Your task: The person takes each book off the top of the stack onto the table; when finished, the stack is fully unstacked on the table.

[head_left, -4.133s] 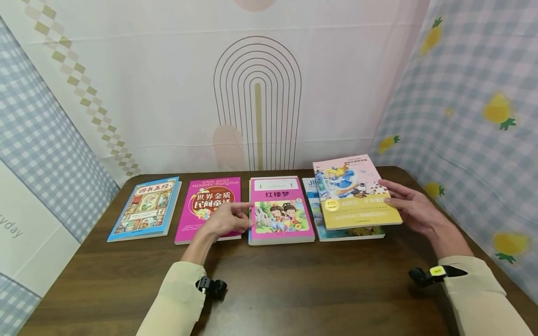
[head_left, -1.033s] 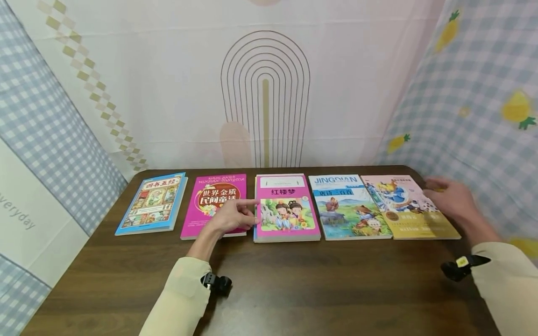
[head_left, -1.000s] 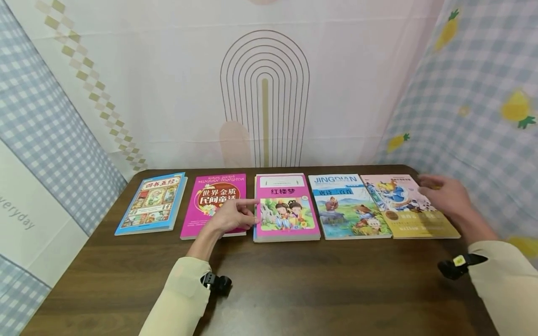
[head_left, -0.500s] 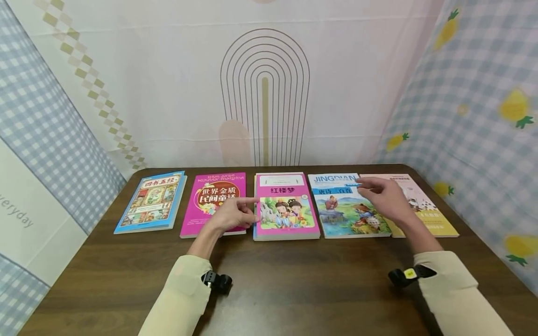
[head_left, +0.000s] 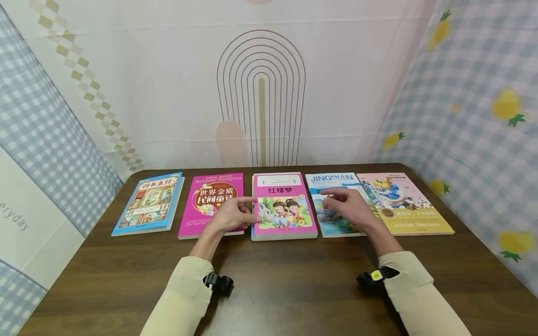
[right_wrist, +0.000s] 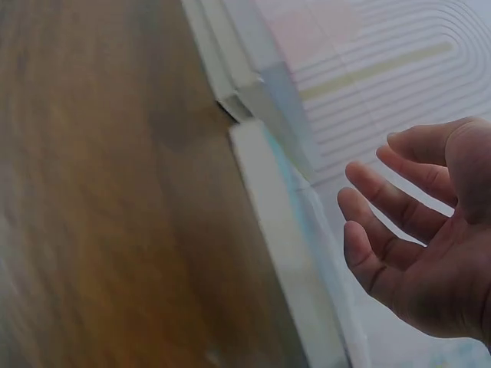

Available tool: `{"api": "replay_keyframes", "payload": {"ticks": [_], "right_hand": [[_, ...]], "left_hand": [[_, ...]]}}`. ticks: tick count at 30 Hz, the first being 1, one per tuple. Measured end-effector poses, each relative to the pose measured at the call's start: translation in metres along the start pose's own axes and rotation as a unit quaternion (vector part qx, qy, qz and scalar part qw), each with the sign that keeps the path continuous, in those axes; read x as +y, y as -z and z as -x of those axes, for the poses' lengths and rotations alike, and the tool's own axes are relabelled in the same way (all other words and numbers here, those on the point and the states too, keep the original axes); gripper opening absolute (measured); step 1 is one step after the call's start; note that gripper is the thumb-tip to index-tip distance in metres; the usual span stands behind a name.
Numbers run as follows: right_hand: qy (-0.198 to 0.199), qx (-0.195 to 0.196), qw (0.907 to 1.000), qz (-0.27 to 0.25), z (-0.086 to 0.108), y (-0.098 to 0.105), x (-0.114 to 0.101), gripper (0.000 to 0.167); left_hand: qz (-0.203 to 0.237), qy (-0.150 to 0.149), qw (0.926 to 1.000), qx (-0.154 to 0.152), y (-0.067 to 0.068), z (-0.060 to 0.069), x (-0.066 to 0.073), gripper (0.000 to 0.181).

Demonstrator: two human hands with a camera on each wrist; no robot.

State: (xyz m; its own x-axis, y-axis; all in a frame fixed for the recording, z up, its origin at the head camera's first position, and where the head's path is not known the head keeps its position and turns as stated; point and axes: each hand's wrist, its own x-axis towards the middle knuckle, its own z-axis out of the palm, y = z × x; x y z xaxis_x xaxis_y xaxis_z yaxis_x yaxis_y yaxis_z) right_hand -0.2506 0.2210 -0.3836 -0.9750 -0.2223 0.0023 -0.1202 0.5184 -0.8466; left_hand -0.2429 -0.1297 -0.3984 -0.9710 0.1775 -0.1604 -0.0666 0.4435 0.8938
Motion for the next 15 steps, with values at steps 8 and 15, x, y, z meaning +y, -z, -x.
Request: {"api": "replay_keyframes", "payload": {"ticks": [8, 15], "right_hand": [[-0.008, -0.024, 0.9995, -0.02, -0.003, -0.013, -0.002, 0.041], [0.008, -0.028, 0.9992, -0.025, -0.003, -0.013, 0.001, 0.04]], "left_hand": [[-0.021, -0.006, 0.9997, -0.006, 0.002, -0.001, 0.001, 0.066], [-0.003, -0.023, 0.9995, -0.023, 0.005, 0.0, -0.003, 0.059]]}}
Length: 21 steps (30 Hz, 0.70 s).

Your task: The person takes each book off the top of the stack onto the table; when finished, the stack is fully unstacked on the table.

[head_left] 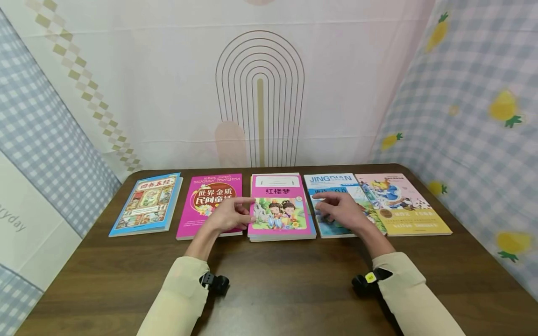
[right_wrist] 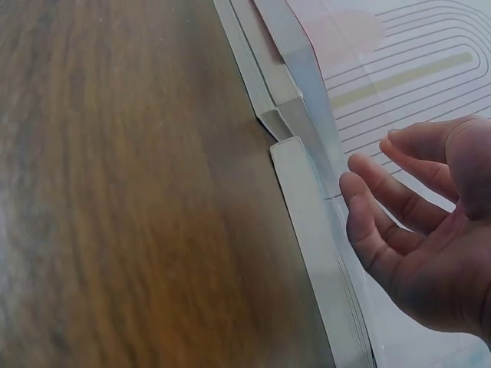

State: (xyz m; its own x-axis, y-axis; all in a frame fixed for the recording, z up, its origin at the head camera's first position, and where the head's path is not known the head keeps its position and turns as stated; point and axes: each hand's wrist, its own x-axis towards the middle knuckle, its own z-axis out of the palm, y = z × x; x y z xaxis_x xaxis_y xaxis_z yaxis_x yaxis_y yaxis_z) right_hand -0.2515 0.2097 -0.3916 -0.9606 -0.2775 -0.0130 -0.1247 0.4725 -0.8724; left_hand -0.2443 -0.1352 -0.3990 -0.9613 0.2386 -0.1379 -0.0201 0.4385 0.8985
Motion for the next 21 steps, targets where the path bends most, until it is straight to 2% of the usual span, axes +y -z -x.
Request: {"api": "replay_keyframes", "payload": {"ticks": [8, 21], "right_hand": [[-0.017, -0.015, 0.9997, 0.011, -0.008, -0.011, 0.001, 0.037], [-0.041, -0.027, 0.9984, 0.028, -0.011, -0.018, 0.0, 0.039]], "left_hand": [[0.014, -0.005, 0.9999, -0.007, 0.0, 0.001, -0.001, 0.061], [-0.027, 0.028, 0.9991, 0.018, -0.004, 0.003, 0.009, 0.062]]}}
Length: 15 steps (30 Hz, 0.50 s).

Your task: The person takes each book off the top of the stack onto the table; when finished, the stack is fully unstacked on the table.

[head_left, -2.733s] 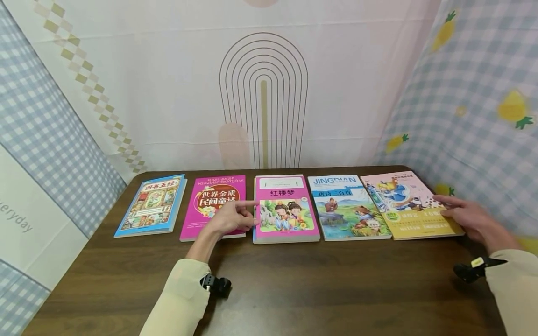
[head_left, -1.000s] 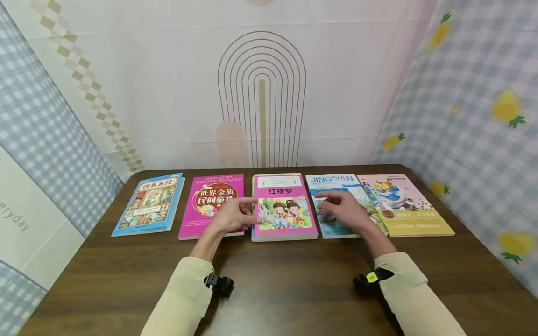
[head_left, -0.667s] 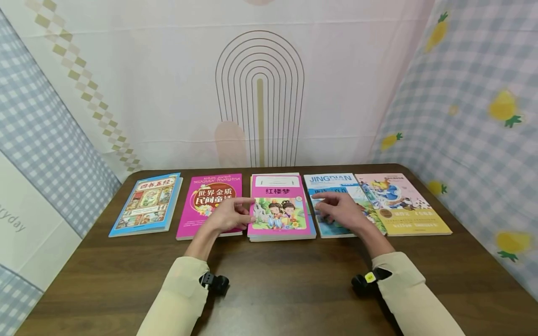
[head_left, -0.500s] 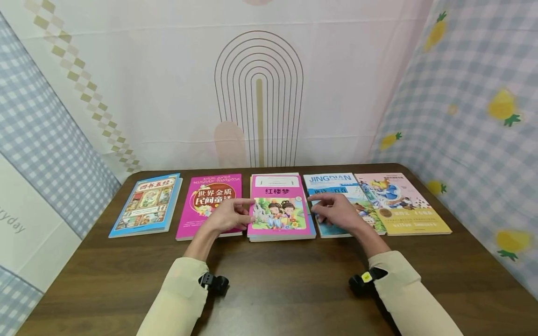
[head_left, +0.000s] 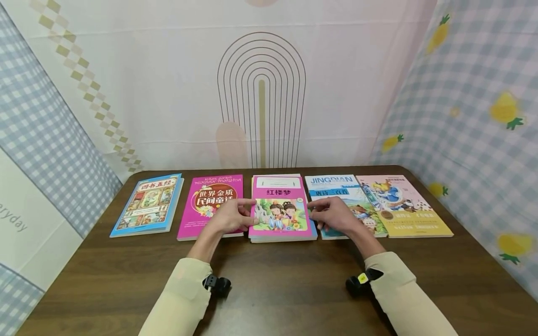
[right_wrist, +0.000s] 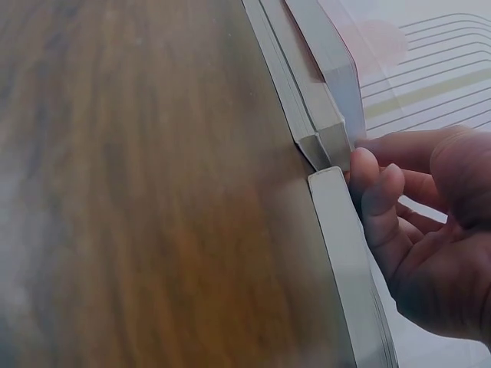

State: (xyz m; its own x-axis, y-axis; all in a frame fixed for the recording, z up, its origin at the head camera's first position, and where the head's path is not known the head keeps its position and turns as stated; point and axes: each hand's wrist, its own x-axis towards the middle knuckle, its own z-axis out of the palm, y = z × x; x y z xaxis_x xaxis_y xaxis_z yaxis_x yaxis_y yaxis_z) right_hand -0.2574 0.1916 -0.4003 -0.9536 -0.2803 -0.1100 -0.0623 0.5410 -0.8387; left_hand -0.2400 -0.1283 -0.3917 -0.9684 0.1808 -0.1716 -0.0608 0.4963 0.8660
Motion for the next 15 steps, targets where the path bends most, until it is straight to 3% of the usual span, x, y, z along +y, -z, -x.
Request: {"api": "replay_keyframes", "payload": {"ticks": [10, 15], "right_hand": [[-0.017, -0.002, 0.9998, 0.014, -0.0016, -0.0023, -0.0024, 0.041], [-0.019, -0.006, 0.9998, 0.004, -0.001, -0.0016, -0.0018, 0.042]], "left_hand": [[-0.006, 0.017, 0.9998, 0.004, -0.0012, 0.0016, 0.0051, 0.063], [-0.022, 0.014, 0.9996, -0.009, 0.0015, 0.0043, 0.0086, 0.067]]}}
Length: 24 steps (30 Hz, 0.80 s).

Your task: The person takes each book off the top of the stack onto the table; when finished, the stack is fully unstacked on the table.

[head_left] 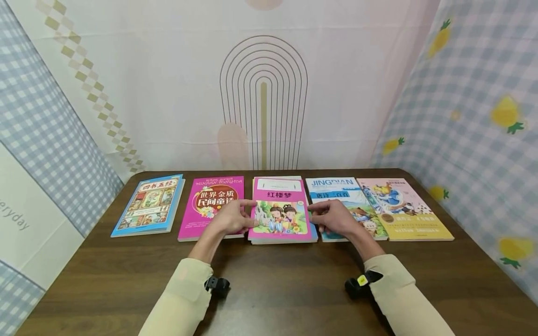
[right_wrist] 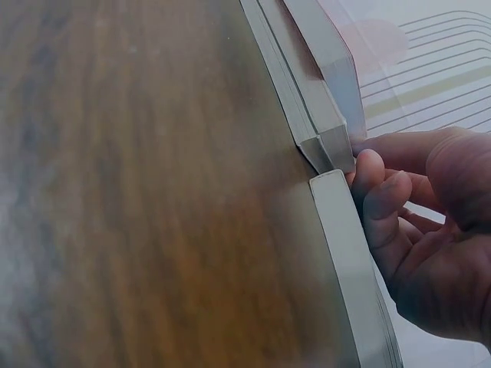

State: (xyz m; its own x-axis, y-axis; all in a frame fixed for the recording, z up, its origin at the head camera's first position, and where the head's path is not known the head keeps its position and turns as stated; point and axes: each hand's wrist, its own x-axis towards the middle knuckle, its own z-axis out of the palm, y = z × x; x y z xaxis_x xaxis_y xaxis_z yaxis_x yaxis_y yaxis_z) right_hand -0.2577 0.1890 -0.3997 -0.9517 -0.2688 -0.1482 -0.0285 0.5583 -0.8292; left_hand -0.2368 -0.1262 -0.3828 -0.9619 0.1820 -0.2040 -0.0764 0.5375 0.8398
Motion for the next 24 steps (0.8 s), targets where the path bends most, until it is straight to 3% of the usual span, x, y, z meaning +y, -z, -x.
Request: {"api": "replay_keyframes", "payload": {"ticks": [10, 19, 24], "right_hand": [[-0.003, -0.002, 1.0, 0.002, -0.0006, -0.0014, 0.0005, 0.042], [0.004, -0.002, 1.0, 0.005, -0.0007, -0.0004, 0.0014, 0.042], [0.003, 0.001, 1.0, 0.001, 0.0, -0.0005, 0.0016, 0.041]], "left_hand": [[0.008, 0.004, 0.9986, -0.053, 0.0103, 0.0032, -0.0027, 0.065], [0.021, 0.008, 0.9989, -0.041, 0.0077, 0.0019, -0.0033, 0.075], [0.02, -0.003, 0.9995, -0.024, 0.0049, 0.0016, -0.0044, 0.069]]}}
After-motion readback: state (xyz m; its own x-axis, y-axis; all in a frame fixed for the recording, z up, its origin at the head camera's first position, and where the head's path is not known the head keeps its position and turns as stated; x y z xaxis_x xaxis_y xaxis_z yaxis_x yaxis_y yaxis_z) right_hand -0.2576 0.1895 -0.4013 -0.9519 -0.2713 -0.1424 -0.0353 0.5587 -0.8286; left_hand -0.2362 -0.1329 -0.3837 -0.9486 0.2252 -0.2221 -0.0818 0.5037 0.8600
